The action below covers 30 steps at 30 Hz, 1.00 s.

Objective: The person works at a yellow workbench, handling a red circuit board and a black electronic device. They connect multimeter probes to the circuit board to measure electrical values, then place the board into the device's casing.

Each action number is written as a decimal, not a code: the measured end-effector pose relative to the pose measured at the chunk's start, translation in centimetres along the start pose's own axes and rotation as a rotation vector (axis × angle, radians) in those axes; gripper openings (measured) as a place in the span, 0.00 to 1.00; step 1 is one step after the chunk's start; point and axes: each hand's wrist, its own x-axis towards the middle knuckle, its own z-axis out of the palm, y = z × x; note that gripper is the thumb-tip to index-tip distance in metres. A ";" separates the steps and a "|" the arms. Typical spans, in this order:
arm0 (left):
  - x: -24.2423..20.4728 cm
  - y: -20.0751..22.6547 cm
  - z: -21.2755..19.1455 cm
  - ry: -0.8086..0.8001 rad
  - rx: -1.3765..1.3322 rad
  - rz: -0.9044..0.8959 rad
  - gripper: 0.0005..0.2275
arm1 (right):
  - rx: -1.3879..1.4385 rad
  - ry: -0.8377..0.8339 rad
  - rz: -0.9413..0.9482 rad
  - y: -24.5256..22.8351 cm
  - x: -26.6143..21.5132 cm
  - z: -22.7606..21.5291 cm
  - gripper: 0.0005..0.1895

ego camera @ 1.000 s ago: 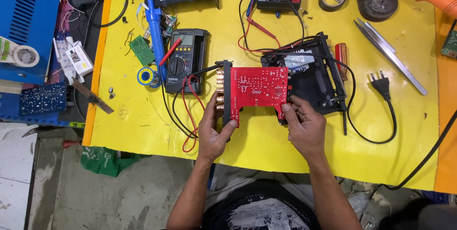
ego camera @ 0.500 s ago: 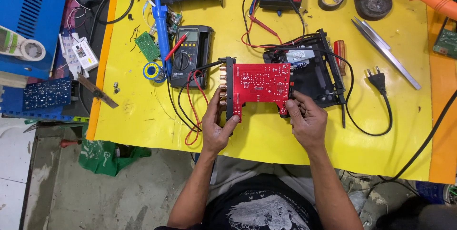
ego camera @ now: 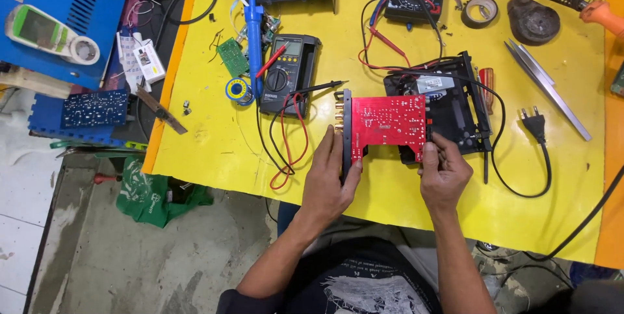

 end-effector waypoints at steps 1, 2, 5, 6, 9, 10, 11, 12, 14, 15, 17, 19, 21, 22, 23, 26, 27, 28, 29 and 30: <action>0.0 0.4 -0.8 0.039 0.067 0.082 0.24 | -0.025 0.013 -0.017 0.6 0.0 0.0 0.13; -0.1 0.8 -1.7 0.072 0.133 0.166 0.18 | -0.051 0.029 -0.032 1.2 -0.2 -0.1 0.13; 1.4 -1.9 -3.9 0.315 0.020 0.295 0.09 | -0.138 0.092 -0.097 0.3 0.4 -0.1 0.12; 3.2 -1.6 -5.7 0.312 0.016 0.297 0.09 | -0.141 0.095 -0.096 0.0 0.5 0.0 0.12; 8.3 -2.8 -8.5 0.276 0.169 0.226 0.13 | -0.215 0.150 -0.144 -0.5 0.7 0.3 0.13; 9.8 -4.4 -7.9 0.180 0.390 0.187 0.14 | -0.229 0.156 -0.153 -0.5 0.7 0.5 0.12; 11.4 -6.0 -7.3 0.082 0.610 0.148 0.17 | -0.242 0.162 -0.163 -0.4 0.8 0.6 0.12; 12.2 -7.3 -6.4 0.072 0.601 0.156 0.17 | -0.254 0.171 -0.158 -0.4 0.8 0.6 0.12; 13.8 -9.9 -4.4 -0.053 0.900 0.146 0.17 | -0.244 0.163 -0.153 -0.3 0.7 0.6 0.11; 14.1 -9.4 -4.1 -0.063 0.894 0.154 0.17 | -0.254 0.172 -0.146 -0.4 0.7 0.6 0.11; 14.6 -8.4 -3.8 -0.058 0.979 0.181 0.12 | -0.259 0.158 -0.188 -0.7 0.9 0.7 0.10; 15.1 -7.3 -3.3 -0.133 1.045 0.140 0.11 | -0.259 0.163 -0.203 -1.0 0.8 0.7 0.09; 15.6 -6.9 -3.2 -0.205 1.109 0.096 0.10 | -0.259 0.163 -0.222 -1.4 1.0 0.7 0.08; 15.8 -7.1 -3.3 -0.192 1.115 0.073 0.09 | -0.267 0.152 -0.277 -1.6 1.1 0.7 0.08; 16.0 -7.4 -3.3 -0.178 1.121 0.049 0.08 | -0.275 0.141 -0.331 -1.8 1.1 0.8 0.07; 15.3 -9.8 -4.5 -0.006 0.863 0.122 0.09 | -0.272 0.120 -0.380 -1.2 0.3 0.8 0.08; 15.4 -9.0 -5.4 -0.017 0.858 0.133 0.09 | -0.283 0.130 -0.373 -1.1 0.2 0.8 0.08; 15.6 -8.1 -6.3 0.004 0.585 0.044 0.09 | -0.280 0.134 -0.403 -1.1 0.0 0.7 0.08; 15.7 -7.3 -7.2 0.020 0.312 -0.047 0.09 | -0.278 0.137 -0.434 -1.0 -0.1 0.6 0.08; 15.5 -6.3 -7.7 0.011 0.306 -0.036 0.09 | -0.289 0.148 -0.432 -0.2 -0.7 -0.7 0.08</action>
